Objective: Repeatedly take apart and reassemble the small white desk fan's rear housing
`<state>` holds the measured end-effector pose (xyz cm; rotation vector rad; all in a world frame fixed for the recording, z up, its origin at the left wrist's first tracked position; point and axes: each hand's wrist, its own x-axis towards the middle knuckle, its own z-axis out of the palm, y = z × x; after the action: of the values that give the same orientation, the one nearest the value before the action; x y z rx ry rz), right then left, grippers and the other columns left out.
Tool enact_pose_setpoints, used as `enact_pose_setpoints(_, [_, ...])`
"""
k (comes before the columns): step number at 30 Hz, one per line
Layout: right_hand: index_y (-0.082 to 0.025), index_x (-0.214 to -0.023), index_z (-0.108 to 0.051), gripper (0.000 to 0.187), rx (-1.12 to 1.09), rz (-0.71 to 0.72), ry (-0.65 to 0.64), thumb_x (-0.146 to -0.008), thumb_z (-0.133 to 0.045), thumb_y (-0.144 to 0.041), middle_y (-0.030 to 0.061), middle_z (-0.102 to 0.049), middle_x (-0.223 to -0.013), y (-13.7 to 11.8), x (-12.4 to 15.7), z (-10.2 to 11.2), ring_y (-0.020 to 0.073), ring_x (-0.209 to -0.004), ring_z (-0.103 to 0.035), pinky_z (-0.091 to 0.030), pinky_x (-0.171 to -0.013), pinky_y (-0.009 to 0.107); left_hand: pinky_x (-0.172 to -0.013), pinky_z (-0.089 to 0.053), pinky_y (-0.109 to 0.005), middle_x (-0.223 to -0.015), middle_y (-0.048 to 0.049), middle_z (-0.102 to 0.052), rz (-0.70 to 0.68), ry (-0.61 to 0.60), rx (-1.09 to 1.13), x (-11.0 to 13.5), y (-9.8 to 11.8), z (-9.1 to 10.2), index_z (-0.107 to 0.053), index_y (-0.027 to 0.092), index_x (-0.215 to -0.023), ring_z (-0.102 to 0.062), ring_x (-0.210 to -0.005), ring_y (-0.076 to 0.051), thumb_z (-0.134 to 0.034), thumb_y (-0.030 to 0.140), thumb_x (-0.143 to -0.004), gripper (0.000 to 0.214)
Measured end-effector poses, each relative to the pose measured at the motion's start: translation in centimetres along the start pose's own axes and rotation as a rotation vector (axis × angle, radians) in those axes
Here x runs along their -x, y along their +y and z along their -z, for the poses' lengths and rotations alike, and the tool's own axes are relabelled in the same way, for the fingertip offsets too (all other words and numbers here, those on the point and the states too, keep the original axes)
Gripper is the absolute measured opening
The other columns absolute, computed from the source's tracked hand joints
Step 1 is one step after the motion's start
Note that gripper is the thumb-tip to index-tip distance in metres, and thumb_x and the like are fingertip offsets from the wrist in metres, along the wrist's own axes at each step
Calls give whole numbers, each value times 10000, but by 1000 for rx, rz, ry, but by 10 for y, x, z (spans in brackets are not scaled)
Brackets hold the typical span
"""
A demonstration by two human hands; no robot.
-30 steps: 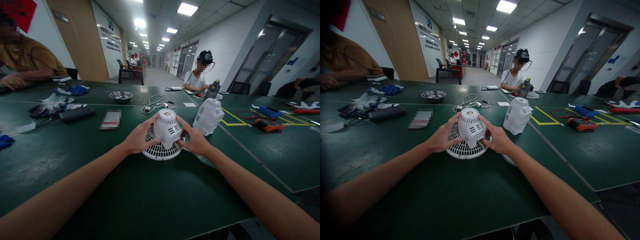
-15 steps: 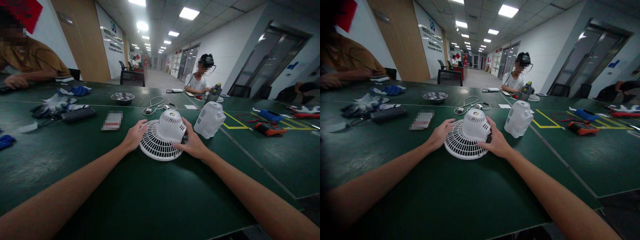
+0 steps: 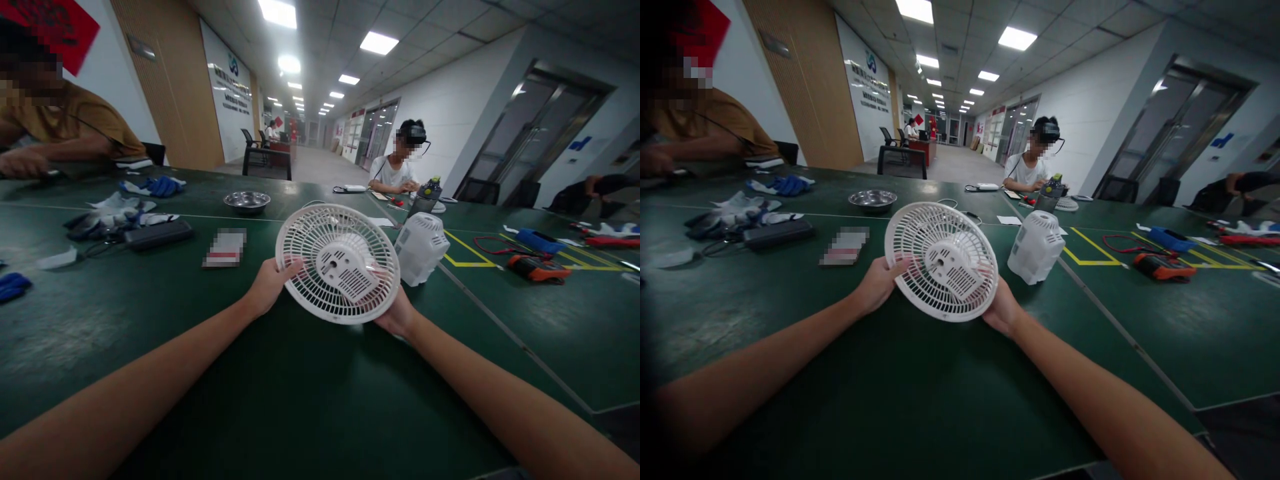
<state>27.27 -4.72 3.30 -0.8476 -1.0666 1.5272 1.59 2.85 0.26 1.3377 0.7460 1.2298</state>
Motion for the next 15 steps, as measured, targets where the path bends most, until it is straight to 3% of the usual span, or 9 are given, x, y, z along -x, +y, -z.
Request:
enact_pose_setpoints(4, [-242,-966,-650,289,-151,-163,-44,-889,-620,-519,9,-759,-869,0,-1,-3,210,-868,-734,-611,-721,345,-828,-624,-412,-963,-117,-793,190,86,109,7,8,-9,-763,115,-980,-754,-840,-240,-851,264,-751,286])
enact_pose_setpoints(8, [-238,-898,-624,193,-170,-180,-38,-871,-664,-424,-14,-721,-775,-1,-3,-8,171,-711,-695,-588,-647,300,-747,-648,-387,-899,-112,-799,180,114,19,9,13,-10,-769,109,-951,-771,-784,-242,-845,223,-746,247])
enact_pose_setpoints(12, [-268,-1032,-614,259,-75,-65,62,-835,-676,-424,-23,-712,-817,0,-7,-5,189,-743,-688,-597,-724,353,-697,-657,-377,-853,-98,-800,118,125,-72,8,13,-8,-774,117,-943,-776,-751,-243,-853,248,-746,250])
enact_pose_setpoints(15, [-303,-1274,-506,510,153,142,257,-817,-676,-454,-9,-716,-957,-4,-15,18,223,-826,-695,-590,-810,424,-667,-652,-360,-796,-88,-794,111,144,-121,7,11,-7,-780,117,-911,-768,-703,-231,-859,260,-741,235])
